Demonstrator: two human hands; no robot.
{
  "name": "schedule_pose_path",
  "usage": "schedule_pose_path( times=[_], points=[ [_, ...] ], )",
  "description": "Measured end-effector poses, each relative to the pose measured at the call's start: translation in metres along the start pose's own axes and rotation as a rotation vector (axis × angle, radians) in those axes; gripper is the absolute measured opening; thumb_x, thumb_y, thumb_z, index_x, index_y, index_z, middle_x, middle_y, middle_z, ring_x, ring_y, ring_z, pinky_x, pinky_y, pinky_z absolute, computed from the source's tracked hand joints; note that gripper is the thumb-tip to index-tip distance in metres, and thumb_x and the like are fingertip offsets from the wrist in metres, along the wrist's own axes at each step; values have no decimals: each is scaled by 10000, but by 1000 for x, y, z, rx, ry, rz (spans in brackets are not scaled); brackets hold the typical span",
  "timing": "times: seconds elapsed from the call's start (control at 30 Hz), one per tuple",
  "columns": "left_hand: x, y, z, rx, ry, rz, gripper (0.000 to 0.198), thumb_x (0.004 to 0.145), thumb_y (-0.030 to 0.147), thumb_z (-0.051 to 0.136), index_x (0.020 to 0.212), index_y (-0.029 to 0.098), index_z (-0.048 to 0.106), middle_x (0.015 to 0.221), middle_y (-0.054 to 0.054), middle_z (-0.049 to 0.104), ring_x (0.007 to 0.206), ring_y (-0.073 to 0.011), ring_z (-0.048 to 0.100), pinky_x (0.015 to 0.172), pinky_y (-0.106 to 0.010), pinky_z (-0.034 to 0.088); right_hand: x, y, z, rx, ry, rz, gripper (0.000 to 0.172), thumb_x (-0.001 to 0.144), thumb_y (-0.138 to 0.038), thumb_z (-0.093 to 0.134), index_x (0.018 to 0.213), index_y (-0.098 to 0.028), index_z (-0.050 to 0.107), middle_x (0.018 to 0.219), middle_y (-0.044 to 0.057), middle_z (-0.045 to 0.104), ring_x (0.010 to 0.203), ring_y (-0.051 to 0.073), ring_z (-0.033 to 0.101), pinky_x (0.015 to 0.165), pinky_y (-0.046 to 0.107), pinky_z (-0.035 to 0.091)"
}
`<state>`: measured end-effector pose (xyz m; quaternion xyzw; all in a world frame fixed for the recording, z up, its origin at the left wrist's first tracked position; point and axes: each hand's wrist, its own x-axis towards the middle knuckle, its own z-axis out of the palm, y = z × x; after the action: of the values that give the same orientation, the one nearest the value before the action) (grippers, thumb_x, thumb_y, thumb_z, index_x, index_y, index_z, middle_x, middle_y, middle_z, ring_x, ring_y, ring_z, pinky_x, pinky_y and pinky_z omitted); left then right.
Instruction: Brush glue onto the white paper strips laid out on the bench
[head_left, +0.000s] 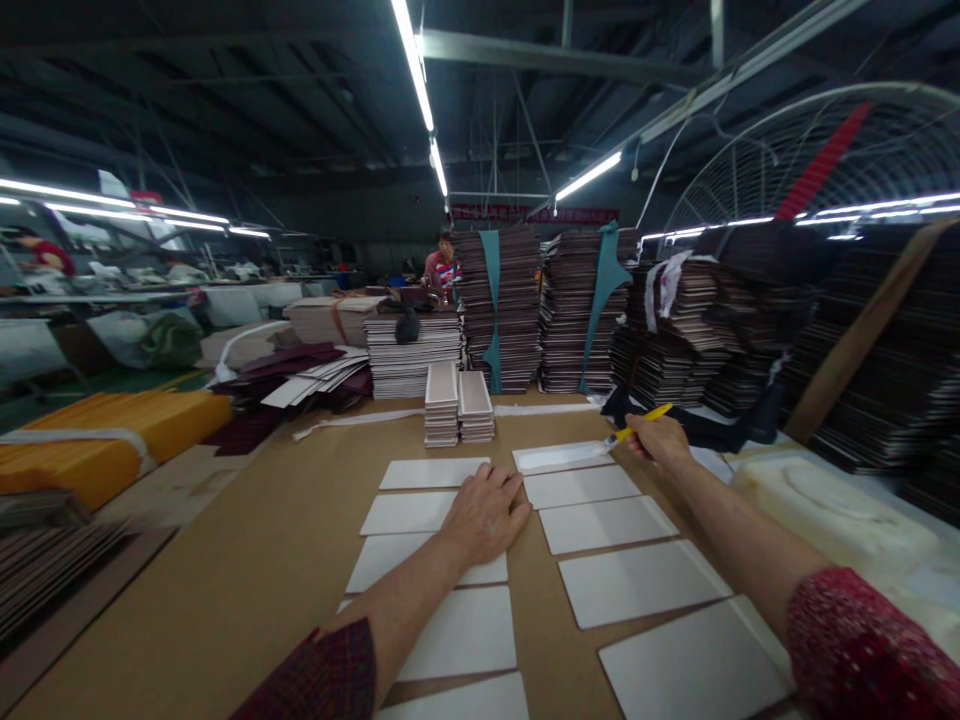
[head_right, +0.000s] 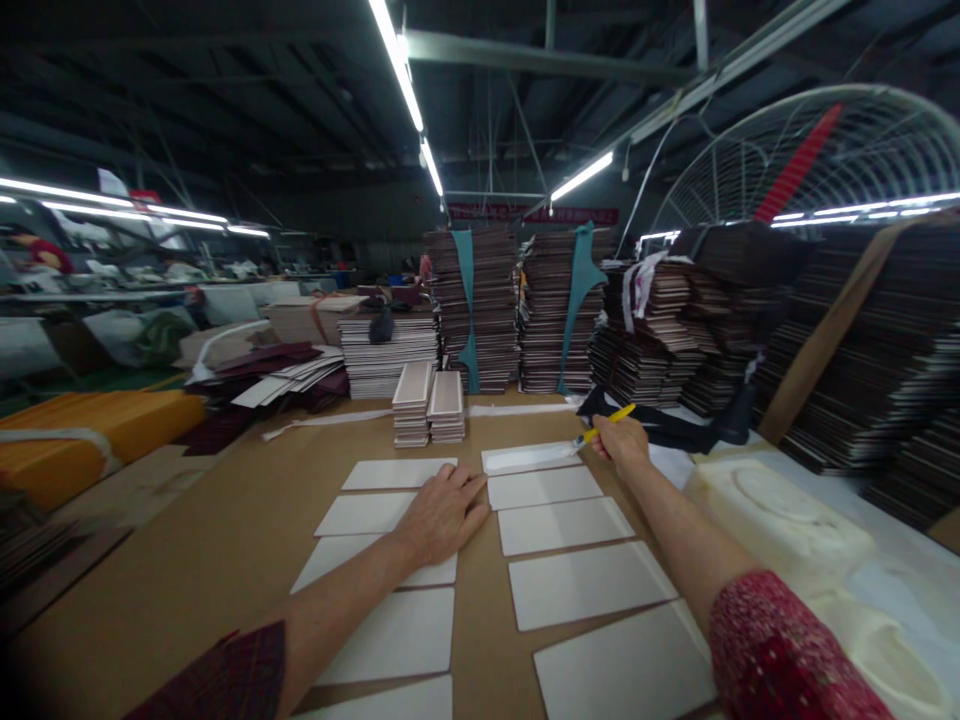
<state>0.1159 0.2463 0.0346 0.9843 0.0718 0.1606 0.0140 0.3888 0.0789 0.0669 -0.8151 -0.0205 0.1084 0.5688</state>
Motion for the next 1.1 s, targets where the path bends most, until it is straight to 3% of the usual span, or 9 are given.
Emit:
schedule_pose_path(
  times=[0.23, 0.33, 0.43, 0.63, 1.1],
  points=[
    [0, 1, -1, -18, -3, -7, 281, 987, 368, 494, 1191, 211, 608, 1160, -87, 617, 1082, -290, 501, 956, -464, 480, -3, -2, -8, 18, 42, -51, 214, 997, -338, 655, 946, -130, 648, 830, 1, 642, 634, 110, 604, 580, 241, 538],
    [-1, 0, 0, -37, 0, -13, 294, 960, 246, 478, 1232, 204, 579, 1178, -98, 604, 1082, -288, 512, 958, -468, 482, -25, -4, -6, 85, 24, -68, 249, 1008, -351, 641, 901, -126, 637, 764, -17, 624, 561, 89, 570, 513, 207, 498],
    [-3, -2, 1, -72, -18, 30, 316, 871, 115, 503, 1149, 213, 619, 1145, -82, 616, 1078, -259, 540, 990, -425, 479, -54, -4, 1, 135, -56, -54, 273, 1016, -341, 631, 851, -123, 628, 704, -31, 606, 508, 75, 542, 461, 183, 458],
    [-5, -5, 0, -126, -49, 168, 378, 828, 70, 508, 1088, 255, 711, 1030, -40, 661, 1030, -223, 580, 960, -350, 499, -98, 4, 23, 130, -222, 0, 239, 1008, -299, 646, 852, -119, 636, 684, -39, 602, 471, 62, 515, 420, 163, 429],
    [-5, -4, -1, -127, -41, 205, 388, 843, 75, 494, 1092, 243, 740, 1007, -52, 663, 998, -236, 570, 931, -359, 499, -104, 12, 46, 50, -296, -9, 253, 1030, -339, 609, 898, -124, 629, 722, -32, 594, 507, 70, 526, 450, 176, 453]
  ],
)
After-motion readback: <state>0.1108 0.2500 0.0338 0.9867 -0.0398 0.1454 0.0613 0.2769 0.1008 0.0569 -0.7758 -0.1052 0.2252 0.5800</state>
